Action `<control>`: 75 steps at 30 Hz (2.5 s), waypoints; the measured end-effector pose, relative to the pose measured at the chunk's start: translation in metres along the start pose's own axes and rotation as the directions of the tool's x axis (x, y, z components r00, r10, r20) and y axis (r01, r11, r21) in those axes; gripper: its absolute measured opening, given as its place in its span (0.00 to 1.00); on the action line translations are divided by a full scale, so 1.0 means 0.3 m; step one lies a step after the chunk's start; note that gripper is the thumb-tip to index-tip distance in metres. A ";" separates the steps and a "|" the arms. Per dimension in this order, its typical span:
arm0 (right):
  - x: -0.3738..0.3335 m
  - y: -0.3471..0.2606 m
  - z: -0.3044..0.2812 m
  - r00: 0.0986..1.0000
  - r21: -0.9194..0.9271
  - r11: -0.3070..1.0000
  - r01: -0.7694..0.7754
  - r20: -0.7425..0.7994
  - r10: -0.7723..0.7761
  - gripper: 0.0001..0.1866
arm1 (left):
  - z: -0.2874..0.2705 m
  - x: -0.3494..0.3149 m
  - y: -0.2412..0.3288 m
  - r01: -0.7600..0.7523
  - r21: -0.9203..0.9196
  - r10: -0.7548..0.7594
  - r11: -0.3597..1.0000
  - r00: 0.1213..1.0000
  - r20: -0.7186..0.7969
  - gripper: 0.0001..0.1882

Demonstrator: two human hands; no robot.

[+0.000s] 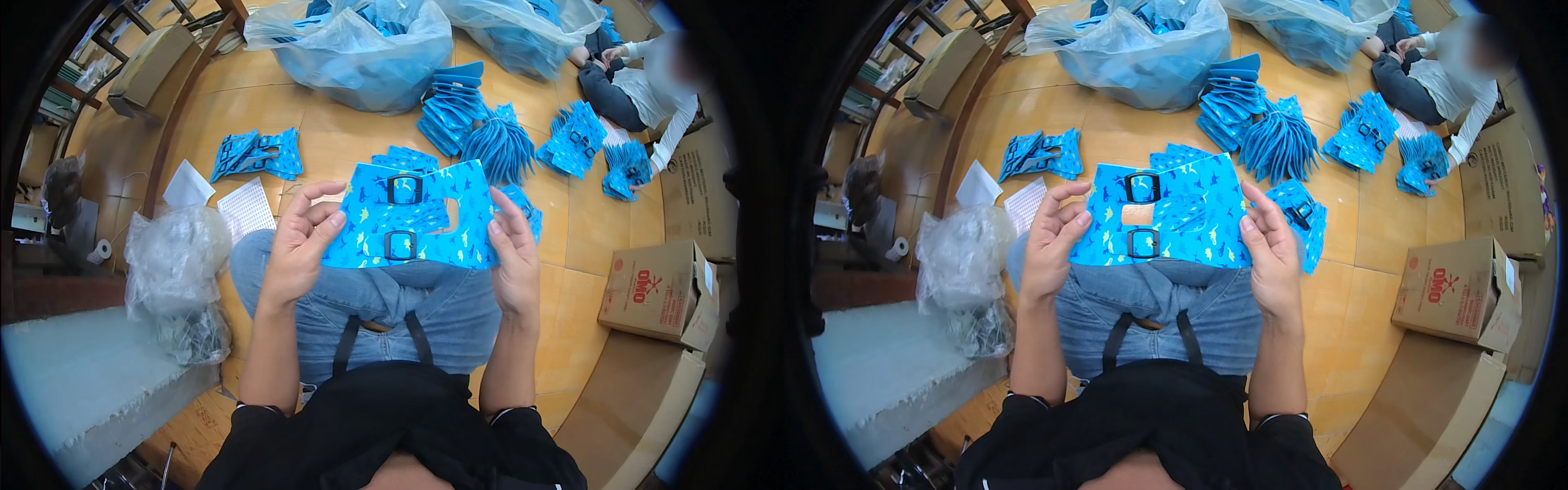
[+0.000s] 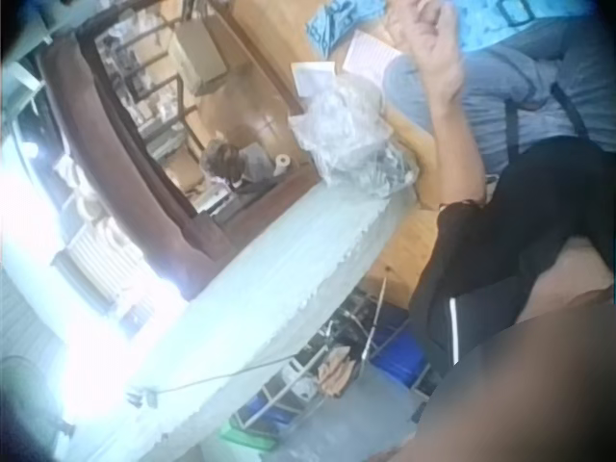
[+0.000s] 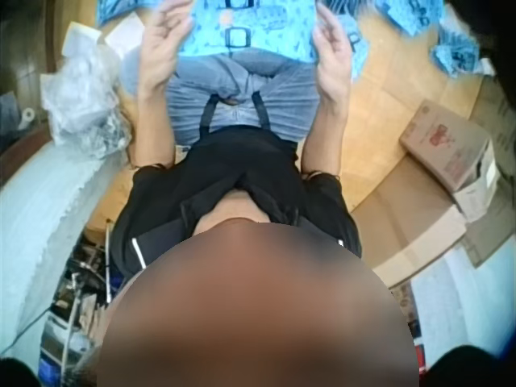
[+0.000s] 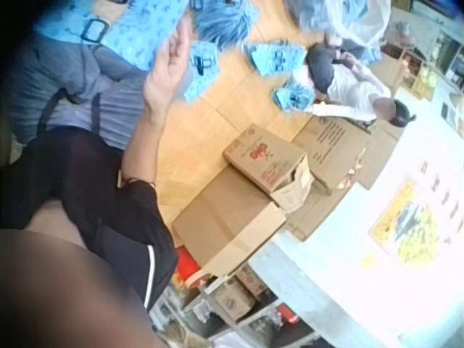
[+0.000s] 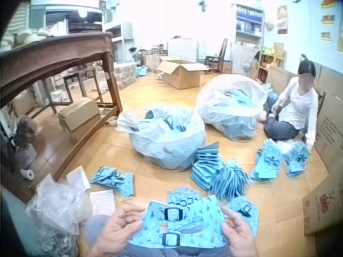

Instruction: The person sits on the floor and repeatedly picks up blue patterned face masks, folds them, and stacks them into bundles. The person then ties the bundles with rubber bands and places them into a plastic bag. Another person is visible in the background performing a similar task.

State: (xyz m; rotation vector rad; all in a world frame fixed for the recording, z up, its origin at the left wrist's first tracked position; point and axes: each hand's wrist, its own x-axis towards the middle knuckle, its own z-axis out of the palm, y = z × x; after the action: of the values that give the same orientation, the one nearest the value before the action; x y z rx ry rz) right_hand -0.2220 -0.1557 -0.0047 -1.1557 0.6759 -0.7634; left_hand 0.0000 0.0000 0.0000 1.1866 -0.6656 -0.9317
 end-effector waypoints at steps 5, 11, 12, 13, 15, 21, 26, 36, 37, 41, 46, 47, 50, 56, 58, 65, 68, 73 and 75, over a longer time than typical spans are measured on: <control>0.005 -0.016 0.009 0.998 0.026 0.998 -0.057 -0.026 0.058 0.21 | 0.005 -0.005 0.005 0.057 -0.027 -0.055 0.998 0.997 0.058 0.22; -0.002 0.038 0.037 0.988 0.081 0.985 -0.155 0.030 0.153 0.20 | -0.013 0.002 -0.045 0.163 -0.029 -0.165 0.986 0.985 -0.052 0.16; -0.007 0.048 0.034 0.975 0.153 0.966 -0.210 0.103 0.195 0.20 | -0.013 0.008 -0.053 0.151 -0.043 -0.154 0.988 0.986 -0.067 0.15; -0.013 0.057 0.033 0.982 0.133 0.974 -0.185 0.047 0.180 0.19 | -0.015 0.012 -0.055 0.137 -0.054 -0.142 0.989 0.986 -0.091 0.14; -0.007 0.080 0.030 0.990 0.090 0.987 -0.133 -0.041 0.137 0.18 | -0.009 0.029 -0.063 0.133 -0.058 -0.138 0.989 0.987 -0.085 0.13; 0.022 0.092 -0.225 0.934 0.105 0.993 0.058 -0.356 -0.017 0.09 | 0.055 0.092 -0.109 0.190 -0.006 -0.189 0.982 0.982 0.025 0.13; 0.028 0.210 -0.572 0.844 0.018 1.000 0.023 -0.536 -0.010 0.13 | 0.050 0.185 -0.357 0.306 0.190 -0.302 0.933 0.952 -0.053 0.15; 0.007 0.487 -0.713 0.622 -0.663 0.635 -0.397 -0.703 -0.346 0.24 | -0.009 0.158 -0.803 0.219 0.886 -0.202 0.409 0.968 -0.146 0.25; -0.002 0.473 -0.693 0.627 -0.662 0.647 -0.377 -0.697 -0.348 0.24 | -0.009 0.157 -0.802 0.204 0.895 -0.174 0.397 0.974 -0.145 0.24; -0.025 0.379 -0.576 0.608 -0.616 0.739 -0.273 -0.705 -0.364 0.23 | 0.004 0.183 -0.763 0.397 0.702 -0.238 0.592 0.918 -0.318 0.19; -0.016 0.261 -0.323 0.702 -0.549 0.834 -0.051 -0.614 -0.361 0.21 | 0.070 0.183 -0.626 0.232 -0.101 -0.253 0.967 0.877 -0.408 0.09; -0.016 0.249 -0.255 0.805 -0.414 0.910 -0.015 -0.545 -0.235 0.23 | 0.091 0.163 -0.586 0.107 -0.223 -0.189 0.969 0.901 -0.390 0.08; -0.020 0.226 -0.054 0.959 -0.003 0.989 -0.150 -0.244 0.145 0.26 | 0.158 0.074 -0.467 0.007 -0.204 -0.078 0.979 0.937 -0.341 0.10; 0.039 0.171 0.100 0.990 0.084 0.989 -0.118 -0.064 0.124 0.22 | 0.226 -0.089 -0.358 0.124 -0.114 -0.132 0.986 0.990 -0.060 0.07; 0.032 0.145 0.089 0.971 -0.026 0.971 -0.239 -0.028 0.239 0.17 | 0.193 -0.091 -0.336 0.040 -0.095 -0.051 0.995 0.991 -0.120 0.06; 0.012 0.187 0.129 0.997 -0.252 0.968 -0.021 0.067 0.039 0.21 | 0.094 -0.051 -0.243 0.152 0.148 -0.137 0.977 0.985 -0.106 0.11; 0.005 0.238 0.148 0.988 -0.311 0.950 -0.016 0.141 0.062 0.25 | 0.043 -0.065 -0.223 -0.059 0.803 0.215 0.593 0.973 -0.088 0.17; -0.032 0.318 0.157 0.938 -0.291 0.929 -0.229 0.191 0.290 0.26 | -0.097 -0.117 -0.223 0.010 0.987 -0.054 -0.162 0.998 -0.019 0.19; -0.040 0.327 0.151 0.929 -0.274 0.922 -0.275 0.173 0.328 0.26 | -0.116 -0.118 -0.210 -0.046 0.994 -0.007 -0.095 0.999 0.045 0.16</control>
State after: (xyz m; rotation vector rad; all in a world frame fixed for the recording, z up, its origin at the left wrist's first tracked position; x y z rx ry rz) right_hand -0.1754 -0.1002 -0.0859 -1.2980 0.7583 -0.2894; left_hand -0.0035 0.0412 -0.0688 2.5505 -1.5860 -0.1794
